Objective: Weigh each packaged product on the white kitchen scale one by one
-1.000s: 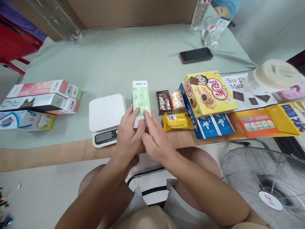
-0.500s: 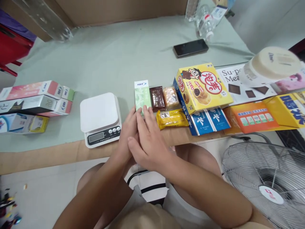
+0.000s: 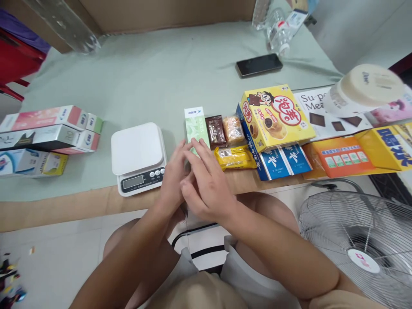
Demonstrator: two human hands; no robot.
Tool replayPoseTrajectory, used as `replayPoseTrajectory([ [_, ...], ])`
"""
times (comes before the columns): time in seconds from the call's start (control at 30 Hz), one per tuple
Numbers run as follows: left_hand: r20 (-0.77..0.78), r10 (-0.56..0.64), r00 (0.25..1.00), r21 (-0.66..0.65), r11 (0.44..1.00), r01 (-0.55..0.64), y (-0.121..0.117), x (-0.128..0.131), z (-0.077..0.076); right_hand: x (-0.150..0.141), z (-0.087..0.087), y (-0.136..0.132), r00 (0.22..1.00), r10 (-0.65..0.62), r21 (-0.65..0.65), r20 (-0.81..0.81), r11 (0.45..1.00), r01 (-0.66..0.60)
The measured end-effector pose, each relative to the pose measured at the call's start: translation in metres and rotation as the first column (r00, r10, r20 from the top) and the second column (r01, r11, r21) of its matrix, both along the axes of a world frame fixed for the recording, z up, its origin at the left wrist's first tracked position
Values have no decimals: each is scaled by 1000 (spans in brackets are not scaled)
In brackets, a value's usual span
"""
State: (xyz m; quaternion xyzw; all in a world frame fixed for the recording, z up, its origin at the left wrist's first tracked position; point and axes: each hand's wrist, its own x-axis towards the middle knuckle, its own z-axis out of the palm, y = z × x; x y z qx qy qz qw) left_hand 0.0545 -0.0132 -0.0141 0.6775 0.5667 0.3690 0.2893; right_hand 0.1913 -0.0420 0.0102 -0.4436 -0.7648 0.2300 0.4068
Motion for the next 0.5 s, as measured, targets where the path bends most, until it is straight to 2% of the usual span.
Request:
replayPoseTrajectory([
  [0.13,-56,116,992,185,977,-104,-3,-20,20,-4,5,-2,999,19,75,-28,997,-17],
  [0.23,-41,255,966,274,933,-235,-3,-47,34,-19,7,-5,999,39,7,-15,999,-39],
  [0.3,-6,364,931,250,902,-351,-4,-70,39,-33,5,-7,998,61,-91,-5,994,-61],
  [0.4,22,503,864,164,851,-499,-6,-108,38,-57,-3,-7,995,96,-275,7,957,-90],
  [0.5,43,590,806,-17,807,-590,-11,-139,33,-77,-12,-4,997,80,-426,3,902,-71],
])
